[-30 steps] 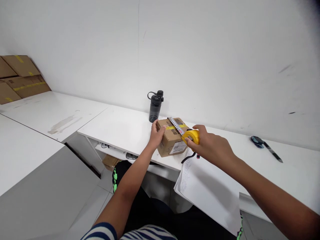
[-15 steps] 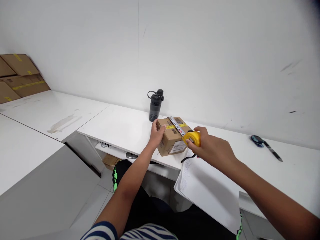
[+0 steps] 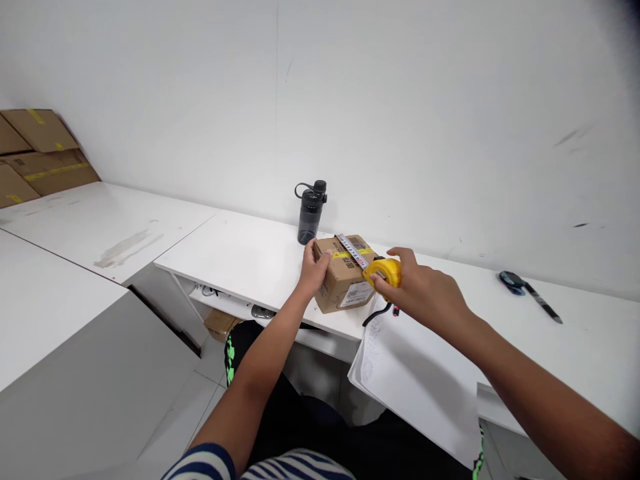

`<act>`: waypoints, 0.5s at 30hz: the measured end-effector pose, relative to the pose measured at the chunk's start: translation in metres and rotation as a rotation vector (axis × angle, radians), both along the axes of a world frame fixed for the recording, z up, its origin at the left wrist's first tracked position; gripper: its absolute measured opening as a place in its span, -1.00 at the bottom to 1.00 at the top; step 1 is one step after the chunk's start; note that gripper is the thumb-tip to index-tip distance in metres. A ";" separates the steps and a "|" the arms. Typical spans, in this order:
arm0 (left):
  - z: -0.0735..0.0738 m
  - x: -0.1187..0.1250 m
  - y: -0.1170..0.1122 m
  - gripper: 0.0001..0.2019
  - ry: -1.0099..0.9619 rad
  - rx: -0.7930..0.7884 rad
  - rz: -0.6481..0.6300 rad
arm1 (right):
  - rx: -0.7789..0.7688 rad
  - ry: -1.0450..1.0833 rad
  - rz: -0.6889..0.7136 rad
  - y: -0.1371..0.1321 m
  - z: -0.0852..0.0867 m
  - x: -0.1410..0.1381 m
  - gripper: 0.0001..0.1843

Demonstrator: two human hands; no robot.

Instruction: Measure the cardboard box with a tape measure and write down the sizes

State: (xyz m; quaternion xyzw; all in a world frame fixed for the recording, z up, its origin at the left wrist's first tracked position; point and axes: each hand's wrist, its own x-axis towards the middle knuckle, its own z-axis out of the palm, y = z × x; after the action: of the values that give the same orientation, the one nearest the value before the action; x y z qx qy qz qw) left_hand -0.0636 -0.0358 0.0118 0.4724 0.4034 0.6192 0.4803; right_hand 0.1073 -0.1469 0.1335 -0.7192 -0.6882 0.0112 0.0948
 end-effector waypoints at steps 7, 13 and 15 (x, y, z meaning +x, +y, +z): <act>0.004 -0.001 -0.004 -0.40 0.009 -0.003 -0.002 | 0.043 0.019 -0.008 0.049 0.006 -0.013 -0.37; -0.002 -0.002 -0.001 -0.38 0.021 -0.002 0.024 | 0.122 0.091 0.014 0.100 -0.002 -0.030 -0.34; -0.004 -0.002 0.000 -0.39 0.020 -0.002 0.037 | 0.143 0.119 0.013 0.114 -0.005 -0.035 -0.33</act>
State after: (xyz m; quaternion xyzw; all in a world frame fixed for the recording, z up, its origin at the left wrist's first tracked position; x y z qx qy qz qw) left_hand -0.0654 -0.0360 0.0082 0.4706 0.4175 0.6228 0.4652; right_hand 0.0720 -0.0332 0.1280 -0.7041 -0.6851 0.0052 0.1867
